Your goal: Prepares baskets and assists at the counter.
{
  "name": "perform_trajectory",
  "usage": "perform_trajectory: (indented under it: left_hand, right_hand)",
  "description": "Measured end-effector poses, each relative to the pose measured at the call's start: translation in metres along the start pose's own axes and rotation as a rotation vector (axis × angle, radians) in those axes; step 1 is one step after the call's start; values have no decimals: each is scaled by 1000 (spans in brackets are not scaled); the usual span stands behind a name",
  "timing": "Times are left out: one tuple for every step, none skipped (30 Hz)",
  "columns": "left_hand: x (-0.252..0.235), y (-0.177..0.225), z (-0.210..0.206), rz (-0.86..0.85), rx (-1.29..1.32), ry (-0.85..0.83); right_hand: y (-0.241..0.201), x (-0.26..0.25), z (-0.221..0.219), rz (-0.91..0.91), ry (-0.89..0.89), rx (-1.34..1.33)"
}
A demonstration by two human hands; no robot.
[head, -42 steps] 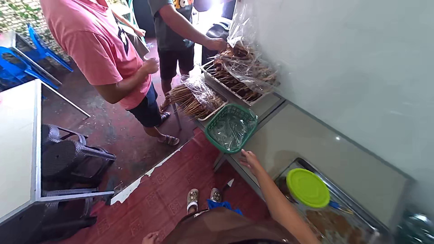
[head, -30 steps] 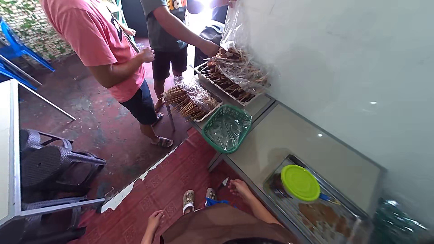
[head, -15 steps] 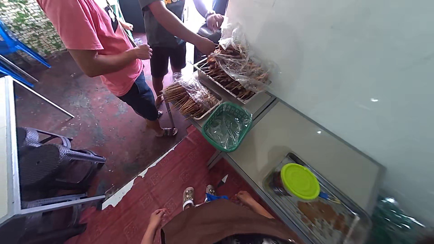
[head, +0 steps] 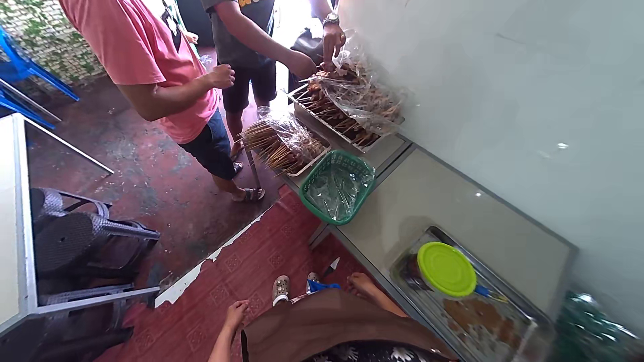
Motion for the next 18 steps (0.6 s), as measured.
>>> perform_trajectory:
  left_hand:
    - [0, 1, 0, 3, 1, -3]
    - [0, 1, 0, 8, -2, -5]
    - [-1, 1, 0, 14, -11, -4]
    - [-2, -1, 0, 17, -26, 0]
    - [-4, -3, 0, 15, -39, 6]
    - [-5, -4, 1, 15, -48, 4]
    - [-6, -6, 1, 14, -50, 5]
    - [-7, -9, 0, 13, -46, 7]
    - [-9, -12, 0, 16, -41, 6]
    - [-10, -14, 0, 20, -36, 3]
    - [-9, -14, 0, 22, -32, 0]
    - [-8, -14, 0, 25, -36, -2]
    - [-8, -15, 1, 33, -40, -4]
    - [-8, -15, 1, 40, -45, -6]
    - [-8, -15, 2, 43, -44, -8]
    - [-7, -14, 2, 44, -45, -11]
    - [-6, -12, 3, 40, -53, -13]
    - [-4, -10, 5, 32, -63, -17]
  right_hand:
    - [0, -1, 1, -2, 3, 3]
    - [1, -2, 2, -2, 7, 5]
    - [2, -2, 4, -2, 5, 10]
    - [5, -4, 5, 3, 8, 14]
    - [7, -5, 7, 4, 8, 19]
    - [9, -6, 8, 0, 6, 23]
    - [10, -7, 9, -4, 8, 25]
    - [11, -7, 10, -12, 10, 27]
    - [12, -7, 10, -18, 19, 23]
    - [12, -7, 10, -20, 25, 15]
    - [13, -6, 9, -22, 27, 10]
    - [13, -6, 9, -23, 27, 8]
    - [13, -6, 8, -23, 31, 5]
    - [13, -6, 7, -25, 33, 0]
    - [12, -7, 6, -25, 31, -4]
    - [11, -9, 5, -20, 37, -2]
    - [12, -12, 3, -14, 41, -2]
    - [9, -10, 1, -19, 34, -1]
Point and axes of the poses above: each hand's wrist, its own x-axis away from the middle knuckle, its own z-axis out of the back of the hand, y = z × x, the point moved 2 cm from there along -x, towards the middle knuckle, and after that the axes turned 5 degrees about -x, right-handed, at the moved point
